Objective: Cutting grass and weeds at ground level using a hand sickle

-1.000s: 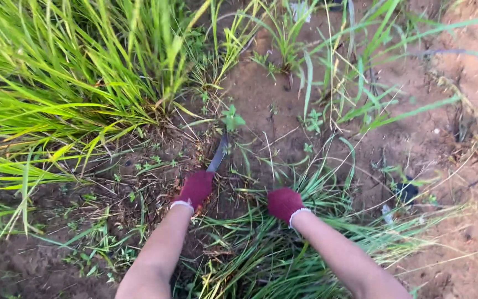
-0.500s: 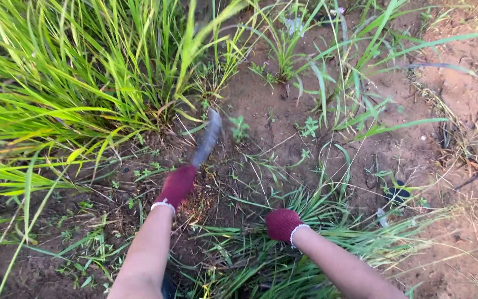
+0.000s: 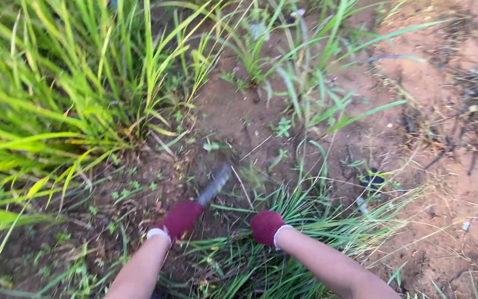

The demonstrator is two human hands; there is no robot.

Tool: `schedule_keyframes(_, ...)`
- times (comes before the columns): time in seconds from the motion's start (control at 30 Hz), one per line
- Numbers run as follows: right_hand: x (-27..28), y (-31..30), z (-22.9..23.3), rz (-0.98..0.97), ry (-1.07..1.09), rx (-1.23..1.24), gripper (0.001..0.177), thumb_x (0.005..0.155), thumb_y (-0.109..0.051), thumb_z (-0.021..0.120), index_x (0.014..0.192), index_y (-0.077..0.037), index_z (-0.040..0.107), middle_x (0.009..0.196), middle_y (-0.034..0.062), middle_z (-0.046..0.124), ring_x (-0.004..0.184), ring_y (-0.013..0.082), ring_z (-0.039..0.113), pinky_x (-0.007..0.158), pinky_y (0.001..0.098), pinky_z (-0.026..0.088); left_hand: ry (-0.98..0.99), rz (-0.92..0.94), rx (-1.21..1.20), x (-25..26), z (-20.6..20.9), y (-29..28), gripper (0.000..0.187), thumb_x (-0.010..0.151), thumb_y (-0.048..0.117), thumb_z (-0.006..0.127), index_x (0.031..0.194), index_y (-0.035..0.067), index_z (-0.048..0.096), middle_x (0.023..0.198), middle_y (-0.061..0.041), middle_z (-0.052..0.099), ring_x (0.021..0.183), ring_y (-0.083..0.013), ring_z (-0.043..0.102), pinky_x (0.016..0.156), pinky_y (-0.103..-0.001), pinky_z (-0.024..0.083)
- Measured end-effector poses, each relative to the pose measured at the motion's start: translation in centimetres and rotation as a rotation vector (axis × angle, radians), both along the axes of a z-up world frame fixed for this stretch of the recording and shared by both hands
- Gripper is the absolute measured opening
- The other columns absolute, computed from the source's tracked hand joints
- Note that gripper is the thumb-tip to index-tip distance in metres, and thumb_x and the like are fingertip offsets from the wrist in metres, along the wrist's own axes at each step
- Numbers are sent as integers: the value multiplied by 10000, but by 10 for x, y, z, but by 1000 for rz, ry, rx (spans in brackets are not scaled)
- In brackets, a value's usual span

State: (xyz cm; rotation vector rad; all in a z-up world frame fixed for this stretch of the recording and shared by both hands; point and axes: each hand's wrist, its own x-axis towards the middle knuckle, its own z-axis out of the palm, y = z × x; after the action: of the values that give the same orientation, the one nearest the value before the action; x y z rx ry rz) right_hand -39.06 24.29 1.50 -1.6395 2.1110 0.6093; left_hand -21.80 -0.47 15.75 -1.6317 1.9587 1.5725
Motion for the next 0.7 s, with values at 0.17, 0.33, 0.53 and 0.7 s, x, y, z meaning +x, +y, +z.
schedule_keyframes(0.17,6,-28,85,-178,-177,330,353,932,-298,593,1210,-133,734,1206,119,730,1132,408,691,807,609,612,-88,-417,-36,-7,71,18,593,998,548,404,1187,88,728,1171,-163,764,1003,-277,751,920,-438,605)
schedule_keyframes(0.33,12,-28,112,-210,-205,404,371,1004,-264,563,1337,-120,643,1283,130,678,1177,390,663,882,583,605,66,-509,-73,-6,55,41,393,1069,404,396,1325,106,365,917,-180,616,763,-238,630,690,-410,549)
schedule_keyframes(0.53,-30,37,19,-85,-113,209,283,992,-346,560,1157,-172,710,1120,65,721,1031,316,717,789,540,592,32,-1096,-578,-30,-97,-14,412,1026,325,529,1383,126,474,998,-200,672,894,-337,672,822,-503,596)
schedule_keyframes(0.7,-3,37,-55,62,-45,-237,359,919,-440,586,1071,-174,773,1043,144,772,1043,392,726,833,651,545,124,167,-227,-2,-27,-11,544,986,512,473,1089,38,718,1079,-195,739,994,-388,721,987,-523,542)
